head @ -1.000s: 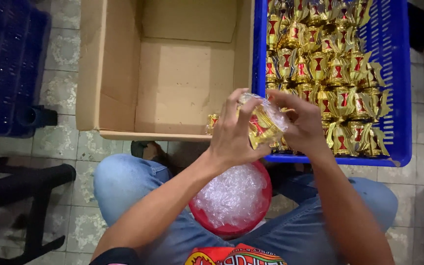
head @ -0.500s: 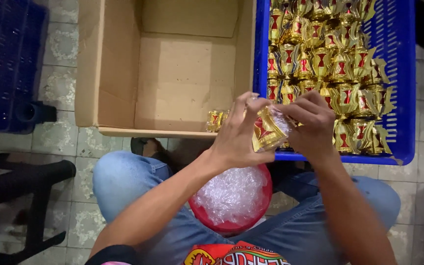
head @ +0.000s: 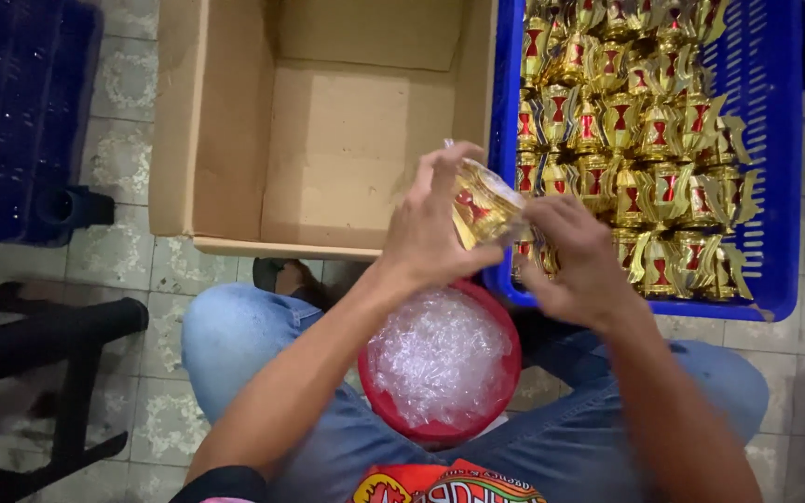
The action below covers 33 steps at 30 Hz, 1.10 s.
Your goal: Counting gold flower pins and packaging them into small plastic bags before placing them into a cardboard box.
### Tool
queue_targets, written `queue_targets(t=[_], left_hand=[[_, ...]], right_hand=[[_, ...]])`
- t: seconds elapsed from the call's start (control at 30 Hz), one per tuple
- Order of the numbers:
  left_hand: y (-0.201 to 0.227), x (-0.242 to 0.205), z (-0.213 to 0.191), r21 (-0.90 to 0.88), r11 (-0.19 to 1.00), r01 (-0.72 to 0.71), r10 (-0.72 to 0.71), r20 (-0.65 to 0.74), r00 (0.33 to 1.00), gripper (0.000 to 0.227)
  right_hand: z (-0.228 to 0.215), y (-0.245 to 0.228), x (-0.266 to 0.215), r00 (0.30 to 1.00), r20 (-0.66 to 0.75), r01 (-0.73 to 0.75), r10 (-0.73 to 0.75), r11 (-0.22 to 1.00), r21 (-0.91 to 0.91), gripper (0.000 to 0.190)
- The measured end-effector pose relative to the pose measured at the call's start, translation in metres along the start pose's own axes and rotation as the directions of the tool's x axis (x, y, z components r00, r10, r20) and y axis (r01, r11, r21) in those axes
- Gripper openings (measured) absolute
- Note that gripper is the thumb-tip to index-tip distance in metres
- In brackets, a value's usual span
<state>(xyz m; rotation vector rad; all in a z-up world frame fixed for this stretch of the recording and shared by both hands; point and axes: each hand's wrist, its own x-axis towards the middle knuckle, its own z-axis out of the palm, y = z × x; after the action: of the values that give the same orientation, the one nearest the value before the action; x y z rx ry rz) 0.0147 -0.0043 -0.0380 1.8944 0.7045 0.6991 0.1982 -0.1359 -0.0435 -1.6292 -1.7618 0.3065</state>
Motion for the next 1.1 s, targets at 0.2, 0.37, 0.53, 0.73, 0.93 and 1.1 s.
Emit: queue_targets(t=[0.2, 0.37, 0.53, 0.73, 0.93, 1.1], left_hand=[[0.006, 0.001, -0.003, 0.063, 0.986, 0.154, -0.154, -0.012, 0.988, 0.090], [0.004, 0.003, -0.028, 0.103, 0.961, 0.257, -0.270, 0.144, 0.952, 0.090], [-0.012, 0.002, -0.040, 0.063, 0.973, 0.220, -0.226, 0.118, 0.967, 0.086], [-0.013, 0.006, -0.035, 0.022, 0.919, 0.393, -0.393, 0.000, 0.919, 0.078], [-0.003, 0.022, -0.041, -0.356, 0.736, 0.576, -0.543, 0.197, 0.816, 0.103], [-0.111, 0.050, -0.046, -0.025, 0.704, 0.710, -0.710, 0.002, 0.704, 0.114]], right_hand=[[0.029, -0.023, 0.017, 0.968, -0.237, 0.023, -0.086, 0.966, -0.257, 0.055], [0.034, -0.016, 0.023, 0.972, -0.228, 0.008, -0.062, 0.973, -0.232, 0.043], [0.023, -0.042, 0.041, 0.976, -0.081, -0.178, 0.200, 0.959, 0.221, 0.096], [0.041, -0.043, 0.051, 0.901, -0.176, -0.207, 0.397, 0.748, 0.631, 0.061], [0.074, -0.039, 0.044, 0.906, 0.087, -0.338, 0.414, 0.586, 0.736, 0.069], [0.040, -0.031, 0.068, 0.915, 0.164, -0.389, 0.369, 0.914, 0.111, 0.031]])
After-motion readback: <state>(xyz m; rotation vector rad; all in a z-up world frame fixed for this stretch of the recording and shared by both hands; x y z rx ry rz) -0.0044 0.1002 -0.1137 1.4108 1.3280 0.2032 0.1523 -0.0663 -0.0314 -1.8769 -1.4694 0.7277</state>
